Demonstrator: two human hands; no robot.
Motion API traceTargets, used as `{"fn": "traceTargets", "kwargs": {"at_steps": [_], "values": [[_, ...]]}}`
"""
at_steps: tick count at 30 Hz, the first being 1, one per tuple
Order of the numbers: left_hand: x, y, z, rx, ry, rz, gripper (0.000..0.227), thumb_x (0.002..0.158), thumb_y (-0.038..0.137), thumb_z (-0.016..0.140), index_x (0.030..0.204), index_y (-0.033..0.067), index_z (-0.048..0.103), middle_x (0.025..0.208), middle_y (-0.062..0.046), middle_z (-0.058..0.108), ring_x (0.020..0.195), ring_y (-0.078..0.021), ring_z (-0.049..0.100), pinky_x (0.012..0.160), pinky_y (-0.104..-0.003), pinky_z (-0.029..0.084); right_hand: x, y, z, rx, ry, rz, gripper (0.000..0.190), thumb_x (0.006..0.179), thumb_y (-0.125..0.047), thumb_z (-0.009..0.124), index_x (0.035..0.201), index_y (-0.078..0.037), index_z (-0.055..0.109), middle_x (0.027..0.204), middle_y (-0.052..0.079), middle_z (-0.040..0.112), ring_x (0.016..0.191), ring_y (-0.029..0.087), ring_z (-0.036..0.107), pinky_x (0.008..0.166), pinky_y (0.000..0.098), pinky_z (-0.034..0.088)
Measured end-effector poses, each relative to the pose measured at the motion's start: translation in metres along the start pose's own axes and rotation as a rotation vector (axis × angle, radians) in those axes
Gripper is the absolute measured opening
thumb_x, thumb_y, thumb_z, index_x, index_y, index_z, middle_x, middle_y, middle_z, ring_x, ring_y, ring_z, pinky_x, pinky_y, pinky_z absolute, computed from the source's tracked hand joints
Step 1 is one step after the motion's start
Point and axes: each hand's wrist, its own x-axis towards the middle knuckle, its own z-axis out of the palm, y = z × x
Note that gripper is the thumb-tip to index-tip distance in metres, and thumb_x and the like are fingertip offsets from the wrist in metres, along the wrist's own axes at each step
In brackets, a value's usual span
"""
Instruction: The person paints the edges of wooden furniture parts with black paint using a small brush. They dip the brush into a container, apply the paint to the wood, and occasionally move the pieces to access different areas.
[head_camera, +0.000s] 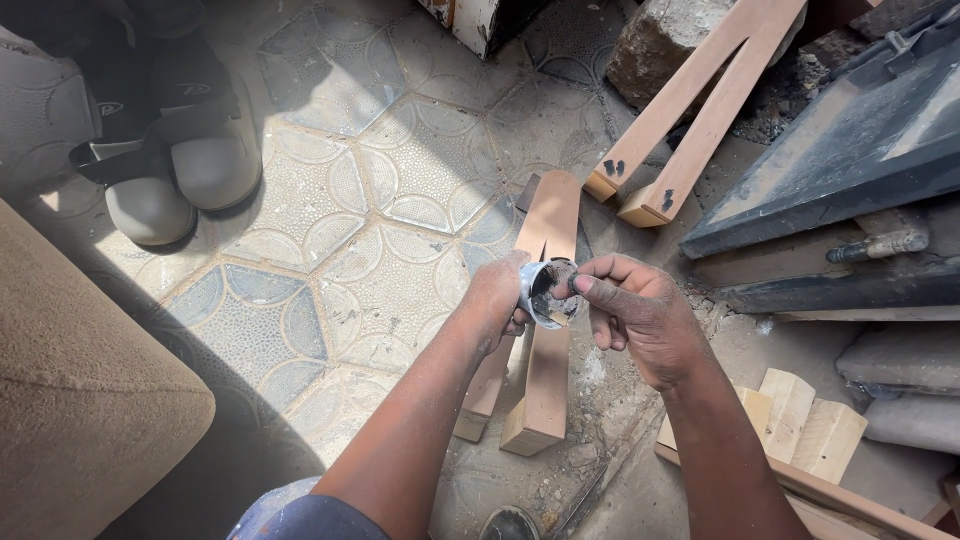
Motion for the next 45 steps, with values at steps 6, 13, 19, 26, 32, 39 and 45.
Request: {"fn": "traceTargets", "kwargs": {"at_steps": [6,13,19,26,32,39,45], "values": [[0.001,-0.002,0.001,0.022,-0.003,-0.020,0.033,0.100,0.035,0.045,0.075,0.0162,0.053,0.050,0.003,0.040,0.035,-0.0046,0.040,0.031,-0.017,0.031,0.007,0.012,-0.005,0.001,-0.001,-0.012,0.026,0.092,-0.009,0.069,0.113,0.006,0.066,0.080,0.016,0.070,0.042,0.008,0.058,0.034,0.0151,0.038],[0.020,-0.019,-0.006,0.086,0.054,-0.068,0.032,0.099,0.033,0.046,0.074,0.0154,0.054,0.048,0.003,0.044,0.032,-0.0068,0.044,0.029,-0.020,0.035,0.002,0.024,-0.009,-0.076,0.053,0.035,0.030,0.096,-0.013,0.068,0.116,0.009,0.068,0.086,0.016,0.070,0.051,0.006,0.060,0.039,0.0144,0.041],[0.051,-0.048,-0.013,0.173,0.098,-0.099,0.030,0.097,0.034,0.046,0.077,0.0133,0.054,0.049,0.001,0.045,0.033,-0.0083,0.046,0.032,-0.021,0.035,-0.012,0.048,-0.026,-0.090,-0.002,0.045,0.035,0.088,-0.006,0.074,0.119,0.011,0.068,0.083,0.016,0.068,0.057,0.009,0.065,0.042,0.0144,0.044],[0.087,-0.065,-0.024,0.779,0.052,0.039,0.035,0.096,0.025,0.044,0.083,0.0035,0.068,0.060,-0.010,0.059,0.053,-0.0271,0.068,0.042,-0.038,0.053,-0.047,0.094,-0.043,-0.298,0.002,0.240,0.031,0.090,-0.001,0.070,0.116,0.014,0.072,0.082,0.022,0.070,0.060,0.017,0.063,0.049,0.0236,0.045],[0.068,-0.058,-0.017,0.794,0.089,-0.008,0.037,0.097,0.025,0.045,0.099,-0.0019,0.071,0.090,-0.022,0.071,0.082,-0.0329,0.068,0.071,-0.045,0.057,-0.065,0.126,-0.027,-0.834,-0.017,0.344,0.028,0.092,-0.019,0.070,0.116,-0.012,0.082,0.080,0.012,0.073,0.068,0.017,0.067,0.058,0.0300,0.049],[0.119,-0.102,-0.009,0.759,0.129,-0.063,0.055,0.097,0.041,0.044,0.118,-0.0025,0.069,0.098,-0.026,0.073,0.105,-0.0387,0.073,0.085,-0.056,0.061,-0.070,0.159,-0.029,-1.168,-0.066,0.118,0.024,0.098,-0.029,0.065,0.117,-0.023,0.078,0.100,0.005,0.072,0.091,0.024,0.075,0.076,0.0367,0.061],[0.114,-0.113,-0.007,0.850,0.064,0.025,0.051,0.094,0.037,0.046,0.111,-0.0031,0.072,0.100,-0.025,0.073,0.110,-0.0407,0.072,0.089,-0.055,0.058,-0.078,0.162,-0.021,-1.147,-0.028,0.022,0.025,0.102,-0.029,0.058,0.114,-0.019,0.077,0.100,0.006,0.067,0.097,0.026,0.072,0.078,0.0388,0.062]]}}
